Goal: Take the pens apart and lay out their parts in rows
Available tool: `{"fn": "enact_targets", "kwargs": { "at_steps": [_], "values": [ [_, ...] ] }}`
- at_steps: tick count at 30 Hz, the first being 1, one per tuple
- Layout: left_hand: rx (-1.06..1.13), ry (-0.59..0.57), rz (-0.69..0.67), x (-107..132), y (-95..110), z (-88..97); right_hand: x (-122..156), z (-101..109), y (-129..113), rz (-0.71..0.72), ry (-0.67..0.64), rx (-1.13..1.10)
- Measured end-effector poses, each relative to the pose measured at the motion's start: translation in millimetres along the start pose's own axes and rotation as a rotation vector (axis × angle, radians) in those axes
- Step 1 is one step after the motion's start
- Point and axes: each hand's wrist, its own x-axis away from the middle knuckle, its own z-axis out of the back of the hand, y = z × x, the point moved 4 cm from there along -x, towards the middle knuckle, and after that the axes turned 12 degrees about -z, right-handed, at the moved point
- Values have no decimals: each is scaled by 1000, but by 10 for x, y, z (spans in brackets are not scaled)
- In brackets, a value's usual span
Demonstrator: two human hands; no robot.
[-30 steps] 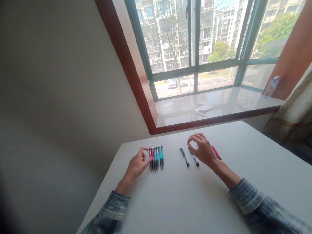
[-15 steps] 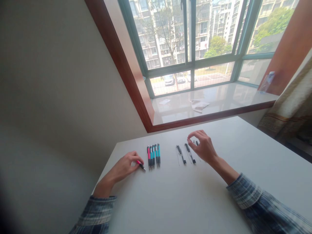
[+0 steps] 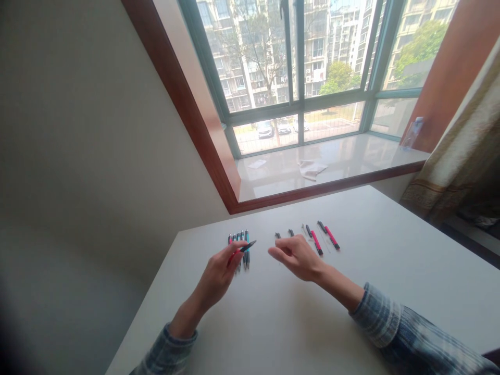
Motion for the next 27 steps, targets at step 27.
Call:
{"fn": "enact_targets", "kwargs": {
  "at_steps": [27],
  "values": [
    [103, -35, -102, 42, 192, -516, 38, -144, 78, -27, -53, -35]
  ]
}}
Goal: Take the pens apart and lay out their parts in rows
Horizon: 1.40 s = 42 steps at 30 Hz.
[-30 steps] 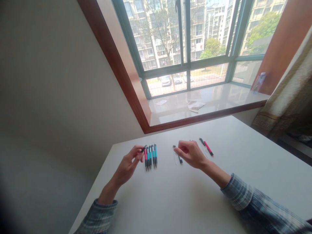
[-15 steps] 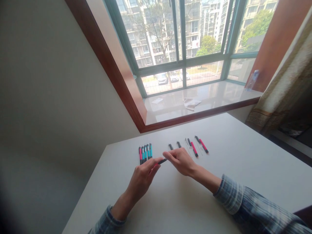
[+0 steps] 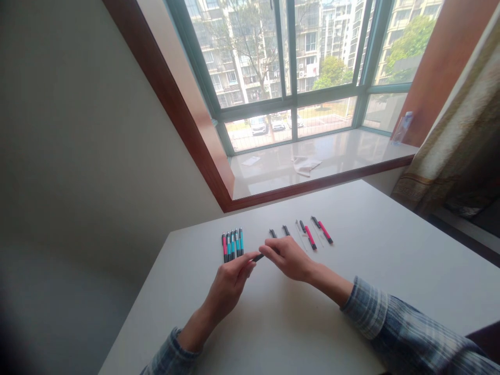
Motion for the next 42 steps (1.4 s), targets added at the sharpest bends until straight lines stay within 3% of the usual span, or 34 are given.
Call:
{"fn": "enact_targets", "kwargs": {
  "at_steps": [9, 16, 21, 26, 34, 42],
  "values": [
    [33, 29, 71, 40, -118, -13, 21, 109, -116, 64, -44, -100],
    [82, 34, 110, 52, -119, -37, -1, 100, -18, -13, -17, -135],
    [101, 32, 124, 57, -136, -50, 0, 113, -28, 11, -12, -138],
    [211, 44, 169, 93, -228, -115, 21, 120, -54, 19, -80, -248],
    [345, 44, 221, 99, -245, -162, -34, 37, 77, -81, -115, -434],
    [546, 73, 292, 104, -268, -229, -76, 218, 72, -46, 27, -403]
  ]
}}
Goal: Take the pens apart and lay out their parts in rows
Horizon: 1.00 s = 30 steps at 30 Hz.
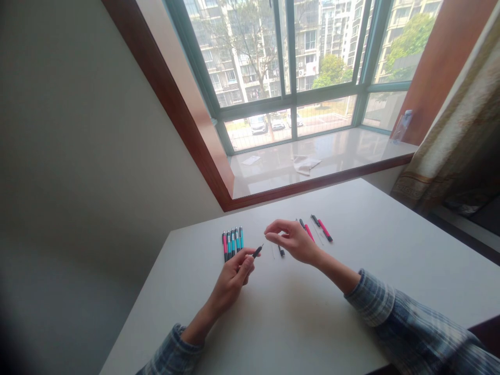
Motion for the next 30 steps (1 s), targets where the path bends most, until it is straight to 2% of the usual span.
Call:
{"fn": "enact_targets", "kwargs": {
  "at_steps": [5, 10, 14, 17, 21, 24, 25, 27, 30],
  "values": [
    [183, -11, 72, -3, -9, -26, -21, 76, -21, -18, 61, -25],
    [300, 97, 108, -43, -3, 63, -24, 165, -17, 29, 147, 76],
    [302, 162, 113, -48, 45, 123, 167, 347, -12, 62, 216, 190],
    [292, 157, 95, -28, 113, 111, 360, 677, 31, 62, 328, 336],
    [275, 113, 76, -2, 168, 67, 432, 1324, 108, 11, 549, 496],
    [261, 103, 70, -5, 160, 62, 372, 1613, 97, -50, 571, 613],
    [257, 102, 66, -10, 155, 66, 366, 1623, 71, -59, 562, 636],
    [247, 96, 58, -20, 146, 76, 399, 1487, 4, -49, 526, 646],
    [225, 83, 51, -29, 134, 81, 537, 938, -60, -18, 362, 622]
  ]
}}
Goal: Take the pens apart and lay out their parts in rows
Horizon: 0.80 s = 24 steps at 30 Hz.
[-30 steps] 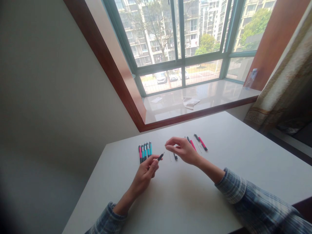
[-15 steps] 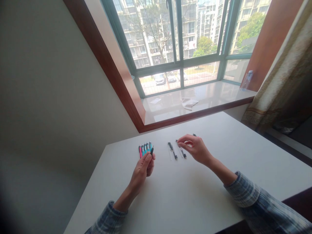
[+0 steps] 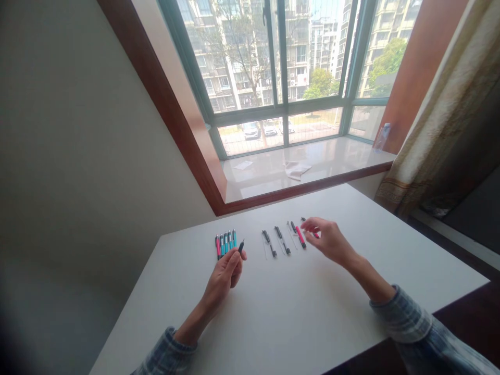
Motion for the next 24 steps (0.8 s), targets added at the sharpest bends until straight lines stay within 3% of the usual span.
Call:
{"fn": "enact_targets", "kwargs": {
  "at_steps": [3, 6, 11, 17, 20, 24],
  "values": [
    [-21, -7, -7, -2, -19, -9, 357, -468, -354, 76, -196, 4],
    [-25, -27, -13, 1, -30, -28, 524, -792, -579, 100, -266, 51],
    [-20, -14, -35, 26, 33, -22, 476, -937, -692, 95, -295, 144],
    [-32, -12, -34, 73, 75, 6, 387, -823, -672, 133, -200, 139],
    [-36, -18, -28, 77, 53, 21, 144, -533, -538, 120, -120, 143],
    [-35, -30, -23, 58, 29, 31, -445, 0, -115, 58, 80, 220]
  ]
}}
